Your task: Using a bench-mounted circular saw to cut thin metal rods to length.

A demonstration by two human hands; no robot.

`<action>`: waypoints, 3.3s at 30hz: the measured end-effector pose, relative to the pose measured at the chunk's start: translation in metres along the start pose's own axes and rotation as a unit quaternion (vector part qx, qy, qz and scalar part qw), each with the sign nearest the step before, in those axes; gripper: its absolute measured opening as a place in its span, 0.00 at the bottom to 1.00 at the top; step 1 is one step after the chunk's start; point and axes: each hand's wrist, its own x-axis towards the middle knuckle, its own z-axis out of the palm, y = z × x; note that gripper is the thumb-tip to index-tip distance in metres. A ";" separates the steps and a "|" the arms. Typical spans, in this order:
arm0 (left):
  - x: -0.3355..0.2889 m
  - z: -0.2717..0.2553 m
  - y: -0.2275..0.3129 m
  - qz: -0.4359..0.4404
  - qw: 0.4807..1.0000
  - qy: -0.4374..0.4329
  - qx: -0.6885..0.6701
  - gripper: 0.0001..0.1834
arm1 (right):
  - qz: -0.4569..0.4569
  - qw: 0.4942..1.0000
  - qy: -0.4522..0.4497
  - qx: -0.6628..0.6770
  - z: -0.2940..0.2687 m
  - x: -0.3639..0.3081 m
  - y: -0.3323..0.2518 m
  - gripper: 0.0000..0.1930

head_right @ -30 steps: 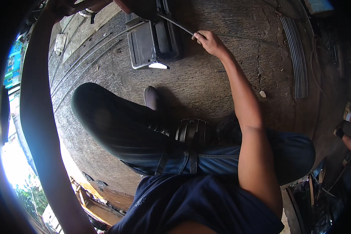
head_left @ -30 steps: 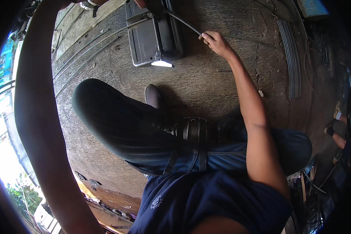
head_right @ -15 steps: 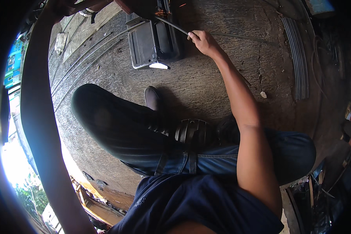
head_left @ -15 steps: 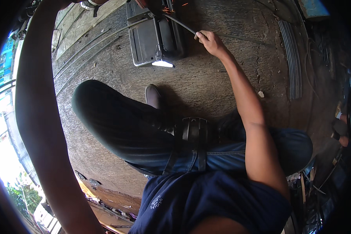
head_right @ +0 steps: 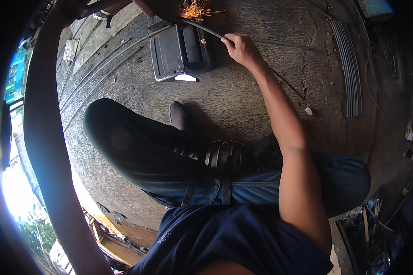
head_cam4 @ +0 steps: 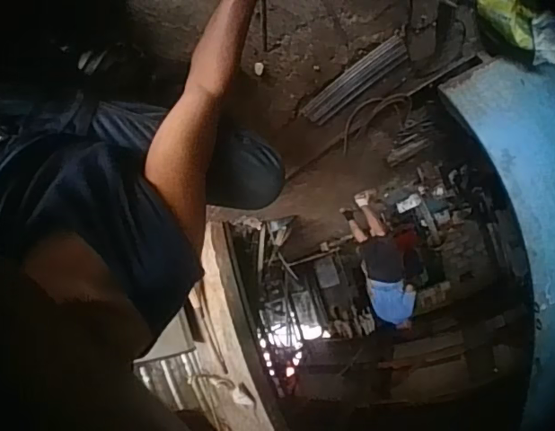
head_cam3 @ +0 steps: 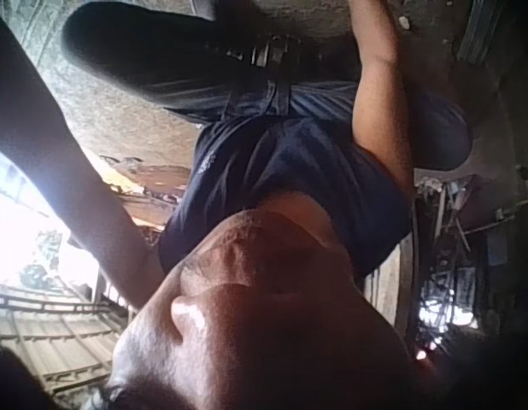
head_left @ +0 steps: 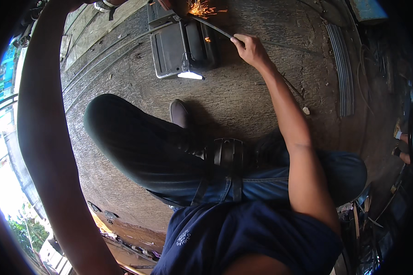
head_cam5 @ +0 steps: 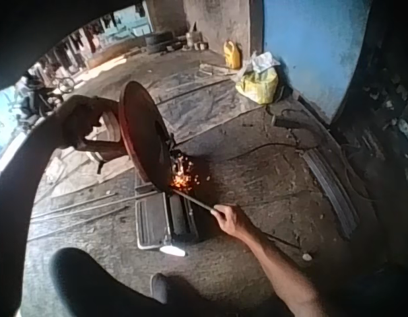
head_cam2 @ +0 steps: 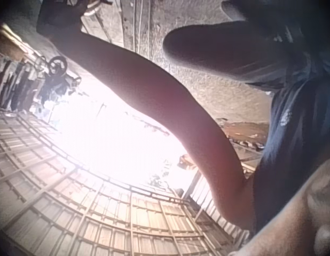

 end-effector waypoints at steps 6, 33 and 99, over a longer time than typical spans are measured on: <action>0.001 0.002 -0.002 -0.020 0.999 0.025 -0.024 0.25 | -0.039 0.998 0.039 0.026 0.000 0.001 0.003 0.11; 0.008 0.005 -0.009 0.017 0.993 -0.023 -0.112 0.24 | -0.049 0.988 0.080 -0.122 -0.010 0.006 -0.008 0.08; 0.005 -0.003 0.000 -0.025 0.996 0.017 -0.078 0.26 | 0.021 0.954 -0.118 -0.276 -0.048 0.132 0.063 0.37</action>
